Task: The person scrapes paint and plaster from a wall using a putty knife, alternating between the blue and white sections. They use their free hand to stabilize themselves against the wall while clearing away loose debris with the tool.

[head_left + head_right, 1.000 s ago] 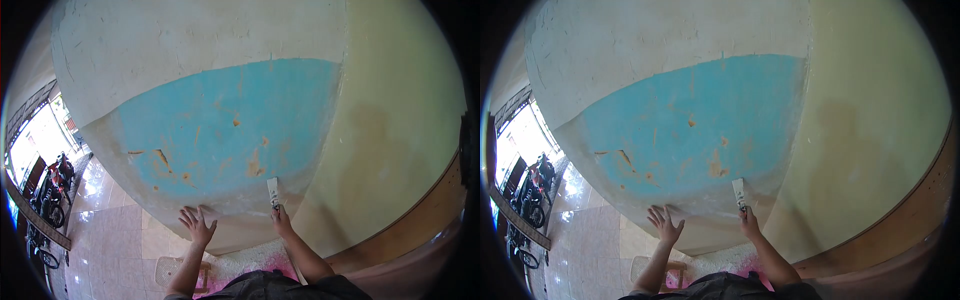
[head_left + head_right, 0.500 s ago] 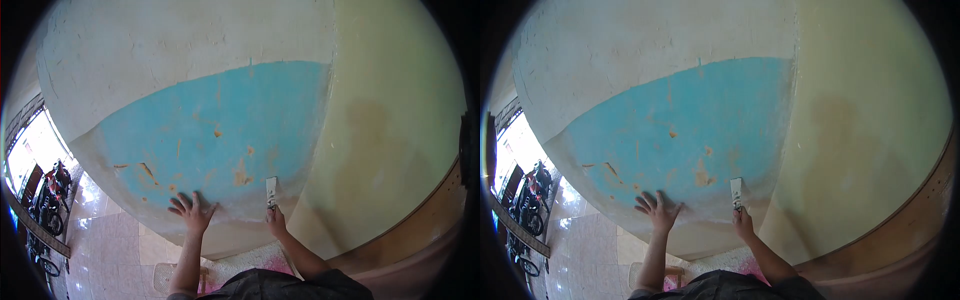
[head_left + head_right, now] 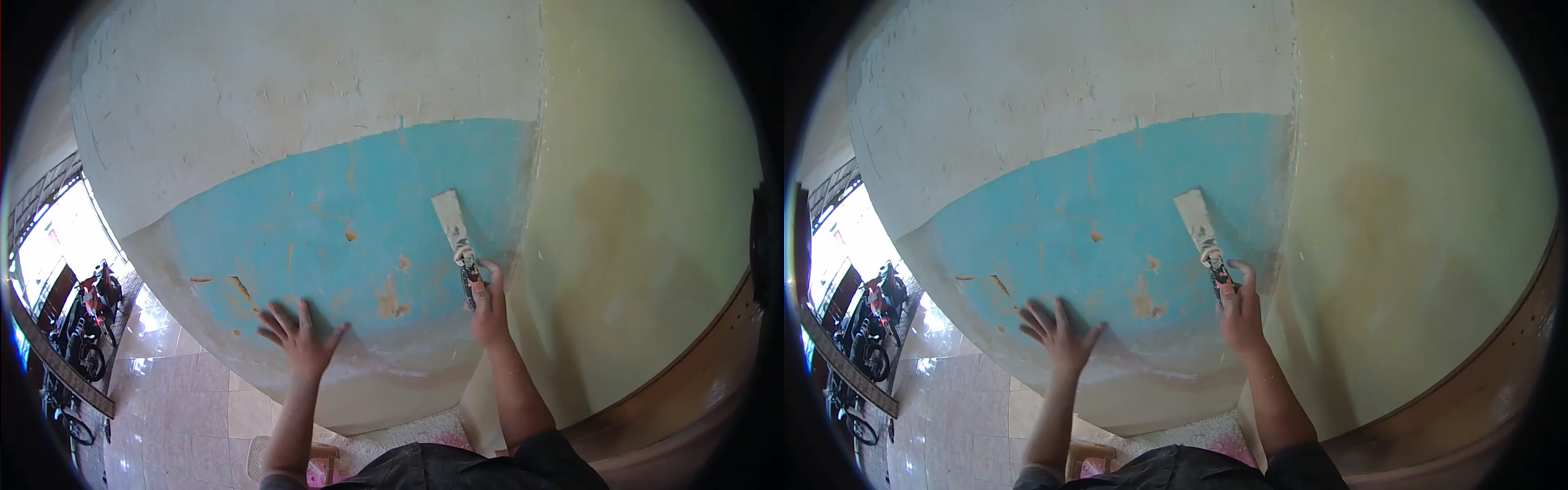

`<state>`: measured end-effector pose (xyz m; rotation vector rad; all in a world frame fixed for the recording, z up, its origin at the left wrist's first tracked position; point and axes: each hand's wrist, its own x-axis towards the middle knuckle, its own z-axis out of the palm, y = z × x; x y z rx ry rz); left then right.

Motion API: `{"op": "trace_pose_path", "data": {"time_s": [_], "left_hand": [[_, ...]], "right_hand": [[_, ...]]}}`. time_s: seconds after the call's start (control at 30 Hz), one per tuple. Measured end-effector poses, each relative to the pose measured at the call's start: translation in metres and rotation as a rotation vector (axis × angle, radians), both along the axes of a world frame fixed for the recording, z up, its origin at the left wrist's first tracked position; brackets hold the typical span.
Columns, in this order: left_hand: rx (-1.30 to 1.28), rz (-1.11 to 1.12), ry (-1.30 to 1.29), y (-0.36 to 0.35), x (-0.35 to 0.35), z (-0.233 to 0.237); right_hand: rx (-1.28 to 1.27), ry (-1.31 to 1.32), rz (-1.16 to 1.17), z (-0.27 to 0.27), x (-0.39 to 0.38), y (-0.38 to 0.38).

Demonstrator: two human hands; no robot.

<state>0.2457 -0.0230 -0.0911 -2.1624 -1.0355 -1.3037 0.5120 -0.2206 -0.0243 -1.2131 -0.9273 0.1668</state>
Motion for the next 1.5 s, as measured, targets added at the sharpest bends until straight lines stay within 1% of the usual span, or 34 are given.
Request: {"op": "trace_pose_path", "data": {"time_s": [0.07,0.13,0.2,0.27,0.3,0.33,0.37,0.4,0.43,0.5,0.57,0.63,0.67,0.7,0.77,0.9,1.07,1.2,1.27,1.5], "left_hand": [[0.006,0.008,-0.008,0.001,0.005,0.052],[0.136,0.015,0.009,0.003,0.009,0.101],[0.182,0.045,0.026,0.005,0.016,0.140],[0.232,0.074,0.041,0.007,0.022,0.163],[0.241,0.069,0.013,0.006,0.026,0.170],[0.251,0.066,-0.014,0.005,0.028,0.174],[0.254,0.076,-0.016,0.007,0.028,0.173],[0.282,0.077,-0.003,0.010,0.027,0.169],[0.310,0.078,0.010,0.013,0.026,0.166],[0.309,0.086,-0.002,0.015,0.026,0.162],[0.309,0.082,0.003,0.016,0.025,0.160],[0.313,0.091,0.009,0.017,0.024,0.160],[0.320,0.096,0.011,0.018,0.024,0.159],[0.327,0.098,0.013,0.018,0.025,0.159],[0.335,0.094,0.010,0.019,0.025,0.159],[0.330,0.099,0.008,0.019,0.025,0.158],[0.329,0.098,0.010,0.020,0.025,0.158],[0.332,0.091,0.002,0.023,0.025,0.155],[0.321,0.094,0.003,0.021,0.025,0.155],[0.337,0.087,-0.002,0.022,0.026,0.154]], "right_hand": [[0.111,-0.030,0.108,0.010,0.001,0.003],[0.135,-0.036,0.134,0.027,-0.015,0.003],[0.158,-0.044,0.159,0.031,-0.022,0.009],[0.264,-0.159,0.292,0.030,-0.022,0.021],[0.269,-0.162,0.295,0.033,-0.024,0.022],[0.269,-0.137,0.357,0.038,-0.029,0.022],[0.268,-0.110,0.422,0.042,-0.034,0.025],[0.298,-0.238,0.339,0.042,-0.037,0.032],[0.305,-0.240,0.350,0.042,-0.041,0.035],[0.187,-0.361,0.313,0.040,-0.049,0.037],[0.210,-0.389,0.309,0.037,-0.054,0.046],[0.212,-0.469,0.233,0.043,-0.059,0.047],[0.250,-0.515,0.159,0.044,-0.060,0.050],[0.253,-0.514,0.156,0.048,-0.060,0.051],[0.262,-0.542,0.077,0.058,-0.063,0.049],[0.266,-0.498,0.054,0.071,-0.074,0.047],[0.253,-0.425,0.090,0.075,-0.078,0.049],[0.268,-0.437,0.099,0.077,-0.078,0.046],[0.268,-0.428,0.149,0.077,-0.078,0.044],[0.261,-0.456,0.128,0.078,-0.081,0.049]]}}
